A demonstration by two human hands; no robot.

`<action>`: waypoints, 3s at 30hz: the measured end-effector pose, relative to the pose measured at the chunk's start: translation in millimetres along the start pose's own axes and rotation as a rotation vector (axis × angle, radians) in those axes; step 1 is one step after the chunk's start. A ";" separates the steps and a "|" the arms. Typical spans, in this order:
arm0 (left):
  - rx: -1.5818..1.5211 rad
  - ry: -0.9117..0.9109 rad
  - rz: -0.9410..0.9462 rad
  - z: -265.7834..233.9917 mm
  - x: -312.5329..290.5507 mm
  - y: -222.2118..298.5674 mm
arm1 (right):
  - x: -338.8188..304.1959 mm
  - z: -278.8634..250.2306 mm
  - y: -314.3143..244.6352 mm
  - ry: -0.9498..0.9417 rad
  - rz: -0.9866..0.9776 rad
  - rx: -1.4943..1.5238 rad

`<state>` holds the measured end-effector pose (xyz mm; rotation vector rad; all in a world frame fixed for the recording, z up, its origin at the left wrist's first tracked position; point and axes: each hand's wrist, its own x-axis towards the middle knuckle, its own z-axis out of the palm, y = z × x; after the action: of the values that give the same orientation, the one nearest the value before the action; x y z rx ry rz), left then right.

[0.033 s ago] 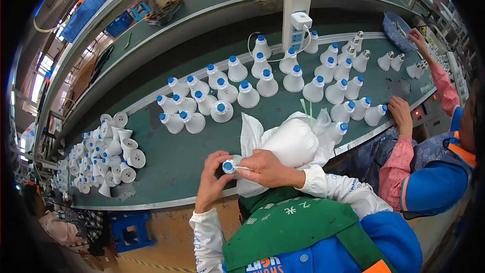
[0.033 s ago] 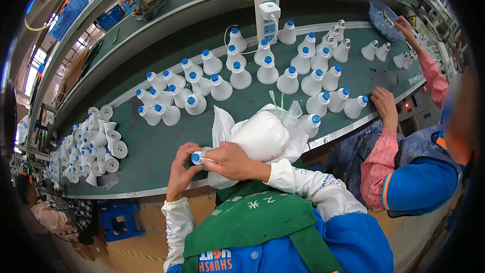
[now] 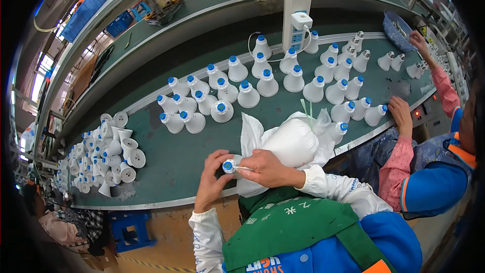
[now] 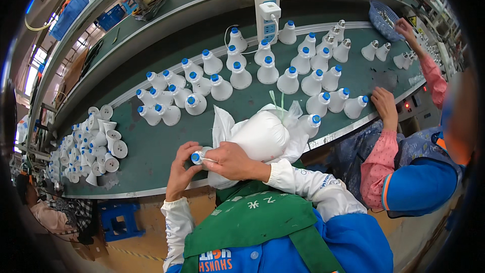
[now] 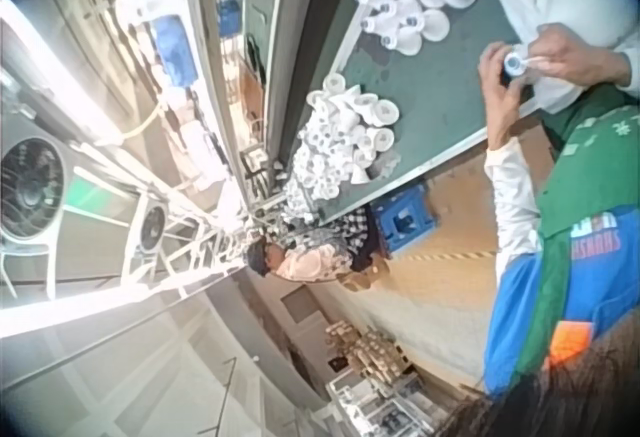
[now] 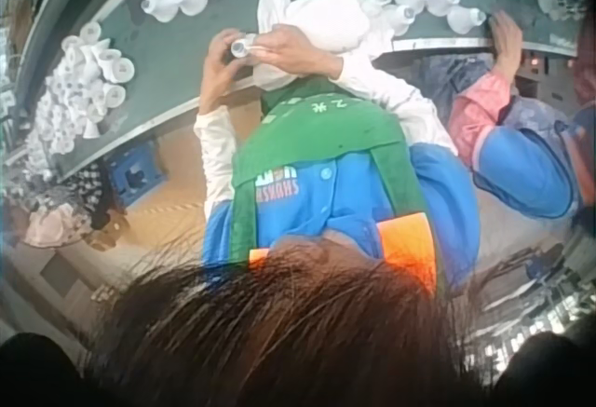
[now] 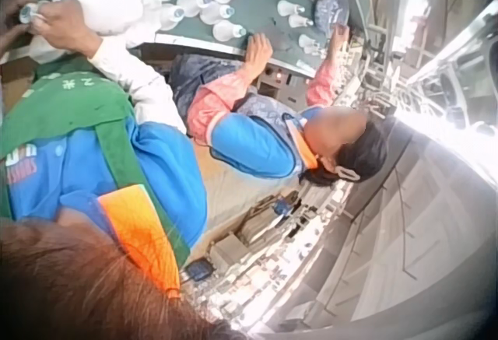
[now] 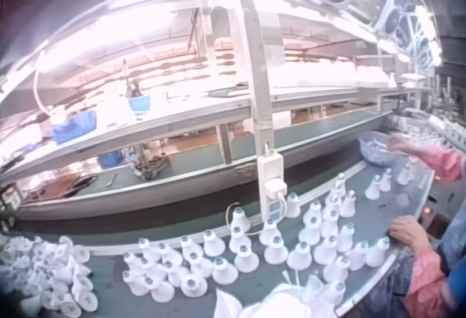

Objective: The person picks up light bulb casings, applies paste to their ends using an applicator bag, and arranges the casings in rows on the assembly table.

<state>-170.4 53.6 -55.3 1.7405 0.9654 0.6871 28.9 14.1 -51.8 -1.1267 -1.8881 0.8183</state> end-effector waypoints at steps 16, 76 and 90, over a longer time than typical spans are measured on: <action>-0.031 0.060 -0.019 9.6 -0.6 -3.2 | -0.6 0.5 2.3 0.002 -0.003 -0.004; 0.325 -0.040 -0.008 163.4 218.8 86.8 | -10.2 15.6 25.7 -0.025 -0.230 0.019; 0.365 0.007 0.056 115.1 220.3 95.2 | -8.6 11.8 7.3 -0.112 -0.046 -0.057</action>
<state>64.5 167.3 -3.5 2.0908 1.1017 0.5777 24.4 7.7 -66.1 -1.0873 -2.0341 0.8220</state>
